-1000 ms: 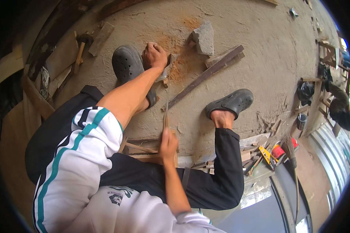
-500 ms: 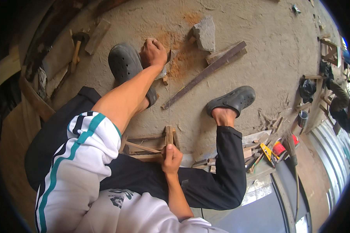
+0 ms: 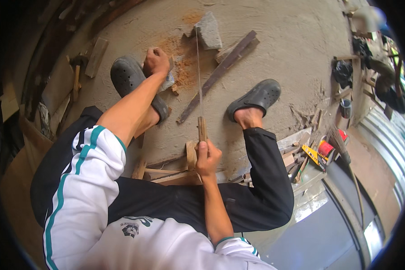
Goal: The person sits on the floor and uses a hand saw to cut a small piece of wood held between their feet. They repeatedly saw through the wood, producing sawdust, and continue the cutting motion throughout the clip.
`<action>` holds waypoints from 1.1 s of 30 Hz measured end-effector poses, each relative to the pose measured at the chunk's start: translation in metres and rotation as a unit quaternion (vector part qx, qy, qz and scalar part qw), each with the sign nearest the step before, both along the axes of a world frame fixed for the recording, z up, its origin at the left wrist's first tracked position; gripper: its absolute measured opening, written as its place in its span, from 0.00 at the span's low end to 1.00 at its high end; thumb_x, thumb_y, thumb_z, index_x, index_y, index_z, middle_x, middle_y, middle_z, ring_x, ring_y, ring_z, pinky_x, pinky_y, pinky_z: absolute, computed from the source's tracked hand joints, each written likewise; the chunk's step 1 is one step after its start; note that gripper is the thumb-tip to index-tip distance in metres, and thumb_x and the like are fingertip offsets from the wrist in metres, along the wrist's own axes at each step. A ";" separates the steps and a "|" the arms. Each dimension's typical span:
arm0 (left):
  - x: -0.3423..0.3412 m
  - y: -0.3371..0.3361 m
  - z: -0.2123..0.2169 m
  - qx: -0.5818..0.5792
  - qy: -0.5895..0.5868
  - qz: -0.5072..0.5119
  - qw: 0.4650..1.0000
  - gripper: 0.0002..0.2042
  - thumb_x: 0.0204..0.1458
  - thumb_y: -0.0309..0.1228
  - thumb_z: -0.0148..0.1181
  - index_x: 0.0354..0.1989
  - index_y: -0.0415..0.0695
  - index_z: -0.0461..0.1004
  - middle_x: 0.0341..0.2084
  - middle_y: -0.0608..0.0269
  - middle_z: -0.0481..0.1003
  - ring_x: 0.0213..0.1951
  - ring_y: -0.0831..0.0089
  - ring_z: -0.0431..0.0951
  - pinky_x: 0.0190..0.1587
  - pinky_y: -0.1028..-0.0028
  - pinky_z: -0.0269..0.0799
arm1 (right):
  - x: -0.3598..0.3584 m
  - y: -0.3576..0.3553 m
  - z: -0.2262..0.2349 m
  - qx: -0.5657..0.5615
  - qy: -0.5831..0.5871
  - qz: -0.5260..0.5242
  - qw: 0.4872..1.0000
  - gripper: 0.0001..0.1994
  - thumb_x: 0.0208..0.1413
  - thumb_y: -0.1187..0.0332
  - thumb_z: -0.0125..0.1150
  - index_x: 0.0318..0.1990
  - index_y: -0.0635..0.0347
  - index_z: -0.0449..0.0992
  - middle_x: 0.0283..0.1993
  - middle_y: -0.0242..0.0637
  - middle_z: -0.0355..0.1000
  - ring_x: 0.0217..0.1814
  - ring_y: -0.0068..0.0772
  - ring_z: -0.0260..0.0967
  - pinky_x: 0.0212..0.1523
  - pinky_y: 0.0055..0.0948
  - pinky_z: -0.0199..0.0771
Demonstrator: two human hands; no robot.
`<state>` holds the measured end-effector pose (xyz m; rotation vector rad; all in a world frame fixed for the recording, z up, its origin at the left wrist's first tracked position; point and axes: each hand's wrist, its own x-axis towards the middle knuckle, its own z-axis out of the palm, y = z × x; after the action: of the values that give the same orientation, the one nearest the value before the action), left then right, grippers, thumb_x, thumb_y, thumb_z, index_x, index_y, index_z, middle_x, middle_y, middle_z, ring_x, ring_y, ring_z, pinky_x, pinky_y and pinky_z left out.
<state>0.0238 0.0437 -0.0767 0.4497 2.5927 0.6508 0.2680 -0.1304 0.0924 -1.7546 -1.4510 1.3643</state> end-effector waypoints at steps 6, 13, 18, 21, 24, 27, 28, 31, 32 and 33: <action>-0.002 -0.009 0.001 0.036 0.016 -0.062 0.997 0.26 0.56 0.58 0.47 0.29 0.46 0.79 0.28 0.48 0.80 0.36 0.45 0.79 0.41 0.52 0.71 | 0.039 0.002 0.085 0.012 -0.040 -0.043 0.998 0.23 0.68 0.55 0.50 0.25 0.64 0.71 0.16 0.25 0.59 0.18 0.15 0.52 0.21 0.22 0.48; 0.026 -0.043 0.002 0.043 0.151 -0.356 0.921 0.25 0.56 0.54 0.52 0.42 0.42 0.75 0.43 0.52 0.77 0.51 0.55 0.72 0.59 0.61 0.58 | 0.078 -0.030 0.136 0.031 -0.059 -0.069 0.995 0.23 0.67 0.56 0.52 0.23 0.65 0.71 0.15 0.26 0.59 0.18 0.14 0.53 0.20 0.21 0.49; 0.017 -0.047 0.025 0.005 0.089 -0.343 0.935 0.23 0.61 0.50 0.46 0.43 0.41 0.74 0.44 0.46 0.77 0.49 0.50 0.74 0.56 0.56 0.62 | 0.075 -0.035 0.151 0.043 -0.012 -0.071 0.997 0.23 0.66 0.55 0.54 0.23 0.65 0.71 0.15 0.26 0.59 0.18 0.15 0.54 0.20 0.21 0.50; 0.023 -0.056 0.054 0.038 -0.007 -0.315 0.948 0.23 0.63 0.50 0.43 0.43 0.40 0.74 0.44 0.40 0.77 0.44 0.45 0.76 0.51 0.52 0.67 | 0.074 -0.037 0.155 0.069 -0.001 -0.066 0.995 0.23 0.66 0.54 0.54 0.23 0.65 0.71 0.16 0.26 0.60 0.18 0.15 0.54 0.20 0.21 0.50; -0.005 -0.067 0.079 0.204 -0.113 -0.330 0.915 0.25 0.64 0.53 0.42 0.33 0.42 0.73 0.26 0.54 0.76 0.26 0.62 0.76 0.33 0.62 0.71 | 0.059 -0.038 0.168 0.100 0.045 -0.060 0.992 0.23 0.66 0.54 0.54 0.24 0.65 0.71 0.16 0.26 0.60 0.18 0.14 0.54 0.20 0.21 0.50; 0.005 -0.076 0.135 0.305 -0.314 -0.270 0.857 0.27 0.64 0.56 0.40 0.28 0.43 0.71 0.18 0.64 0.69 0.20 0.73 0.70 0.25 0.69 0.67 | 0.051 -0.039 0.174 0.115 0.079 -0.059 0.988 0.23 0.65 0.53 0.55 0.24 0.65 0.71 0.17 0.27 0.60 0.19 0.15 0.53 0.21 0.23 0.51; 0.018 -0.083 0.161 0.328 -0.374 -0.242 0.833 0.28 0.64 0.57 0.40 0.27 0.43 0.70 0.16 0.67 0.67 0.19 0.76 0.68 0.23 0.71 0.65 | 0.052 -0.040 0.174 0.109 0.084 -0.060 0.989 0.23 0.65 0.53 0.57 0.25 0.65 0.71 0.17 0.28 0.60 0.21 0.16 0.53 0.22 0.25 0.52; 0.034 -0.101 0.218 0.309 -0.509 -0.175 0.784 0.35 0.61 0.66 0.31 0.26 0.44 0.69 0.15 0.68 0.66 0.17 0.74 0.68 0.23 0.72 0.66 | 0.044 -0.039 0.179 0.102 0.087 -0.043 0.990 0.24 0.63 0.51 0.59 0.25 0.65 0.71 0.18 0.28 0.60 0.22 0.17 0.53 0.23 0.26 0.54; 0.040 -0.103 0.238 0.302 -0.530 -0.180 0.772 0.36 0.60 0.68 0.30 0.26 0.44 0.69 0.15 0.68 0.66 0.17 0.74 0.68 0.23 0.72 0.66 | 0.044 -0.039 0.184 0.106 0.084 -0.038 0.990 0.24 0.63 0.51 0.60 0.25 0.65 0.71 0.18 0.27 0.59 0.22 0.17 0.53 0.23 0.25 0.54; 0.046 -0.104 0.259 0.293 -0.552 -0.185 0.759 0.38 0.58 0.70 0.29 0.26 0.44 0.68 0.15 0.68 0.66 0.17 0.74 0.68 0.23 0.72 0.66 | 0.044 -0.040 0.188 0.117 0.092 -0.035 0.988 0.23 0.62 0.51 0.61 0.26 0.65 0.71 0.18 0.26 0.59 0.22 0.16 0.53 0.23 0.25 0.54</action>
<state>0.0699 -0.0603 0.1822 0.5153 1.1079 1.1295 0.3125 -0.1704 0.2807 -1.4771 -1.3745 1.2286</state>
